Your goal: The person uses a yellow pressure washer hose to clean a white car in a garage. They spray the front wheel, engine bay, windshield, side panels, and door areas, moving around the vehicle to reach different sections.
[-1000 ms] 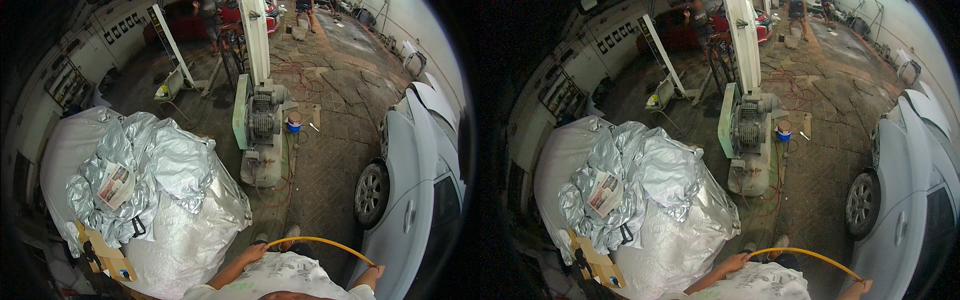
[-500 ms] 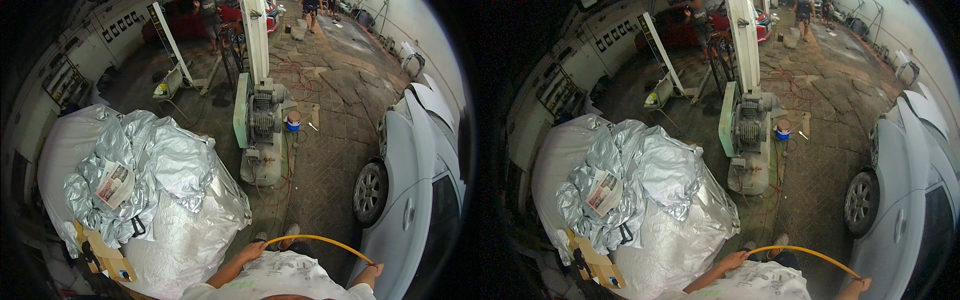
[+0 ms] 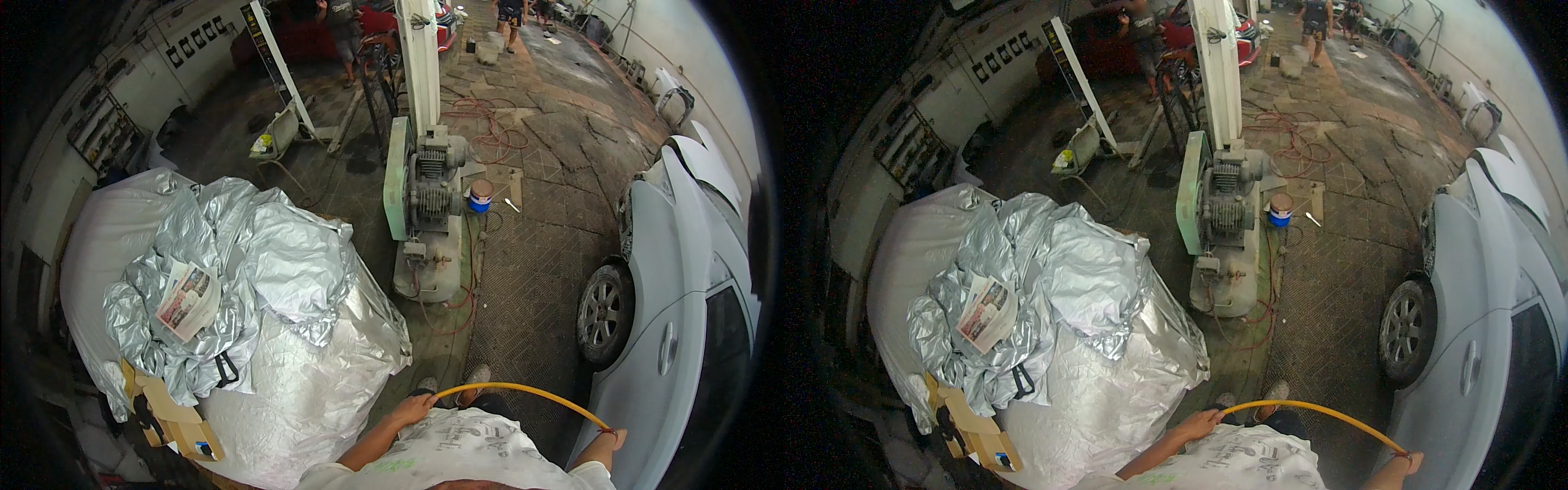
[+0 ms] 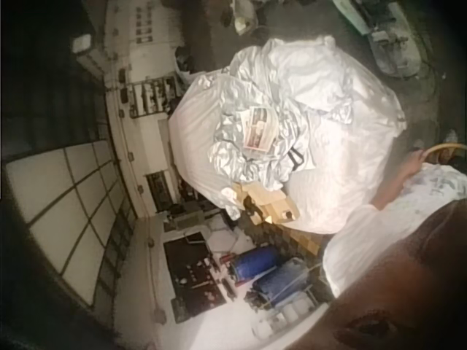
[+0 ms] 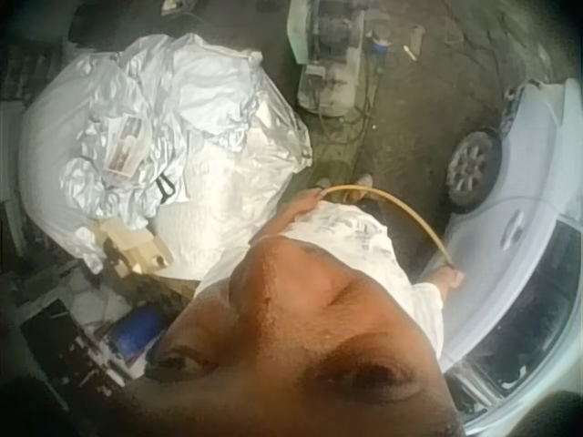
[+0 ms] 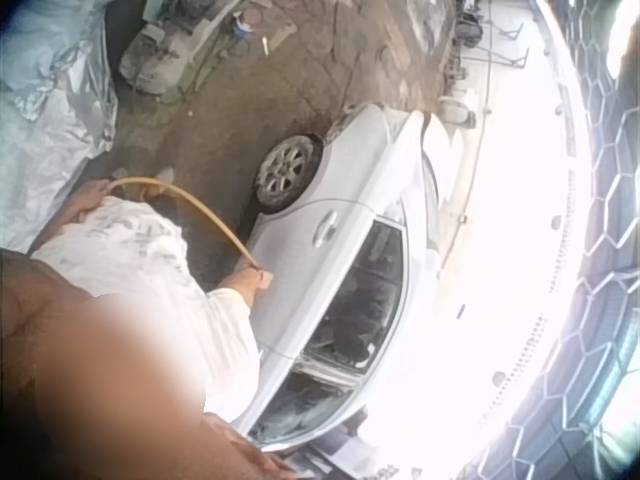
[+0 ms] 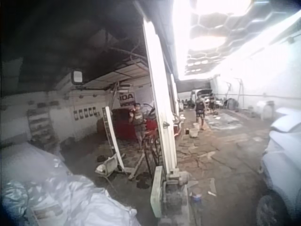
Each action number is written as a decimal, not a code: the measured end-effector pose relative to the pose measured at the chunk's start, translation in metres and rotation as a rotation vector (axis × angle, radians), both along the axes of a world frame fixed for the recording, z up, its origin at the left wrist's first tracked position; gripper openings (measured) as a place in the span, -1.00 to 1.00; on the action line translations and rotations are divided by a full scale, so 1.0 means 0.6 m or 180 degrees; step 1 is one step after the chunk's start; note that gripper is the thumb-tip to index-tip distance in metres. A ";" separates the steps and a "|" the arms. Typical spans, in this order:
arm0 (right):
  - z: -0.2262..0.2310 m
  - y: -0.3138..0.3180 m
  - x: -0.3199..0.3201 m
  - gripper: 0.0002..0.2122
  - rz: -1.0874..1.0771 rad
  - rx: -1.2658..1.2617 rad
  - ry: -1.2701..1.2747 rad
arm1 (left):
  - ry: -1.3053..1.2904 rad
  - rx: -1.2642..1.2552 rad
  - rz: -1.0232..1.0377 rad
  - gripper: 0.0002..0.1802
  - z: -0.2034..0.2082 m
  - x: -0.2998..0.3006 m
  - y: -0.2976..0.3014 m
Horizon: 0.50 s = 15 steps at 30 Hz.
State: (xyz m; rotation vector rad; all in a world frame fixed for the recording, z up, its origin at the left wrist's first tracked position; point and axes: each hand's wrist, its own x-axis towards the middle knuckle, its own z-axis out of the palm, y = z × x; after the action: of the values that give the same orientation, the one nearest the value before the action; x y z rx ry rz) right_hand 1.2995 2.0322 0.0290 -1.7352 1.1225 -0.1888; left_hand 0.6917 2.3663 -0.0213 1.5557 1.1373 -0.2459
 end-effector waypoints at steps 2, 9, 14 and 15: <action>0.004 -0.002 0.003 -0.67 0.0153 -0.0035 0.0058 | 0.0012 -0.0043 0.0007 -0.35 -0.004 0.001 0.001; 0.018 0.027 -0.016 -0.63 0.0011 0.0125 -0.0023 | 0.0042 0.0020 -0.0021 -0.36 -0.013 -0.004 0.005; 0.012 -0.010 -0.005 -0.69 0.0228 -0.0272 0.0093 | -0.0027 0.0030 -0.0010 -0.37 -0.010 -0.005 -0.012; 0.009 -0.011 -0.002 -0.69 0.0197 -0.0185 0.0158 | -0.0033 0.0037 -0.0008 -0.37 -0.009 -0.006 -0.012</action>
State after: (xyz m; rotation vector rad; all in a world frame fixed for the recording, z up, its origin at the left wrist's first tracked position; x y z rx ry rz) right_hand 1.2985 2.0256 0.0345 -1.8325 1.1071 -0.1423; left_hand 0.6883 2.3591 -0.0269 1.5671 1.1305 -0.2329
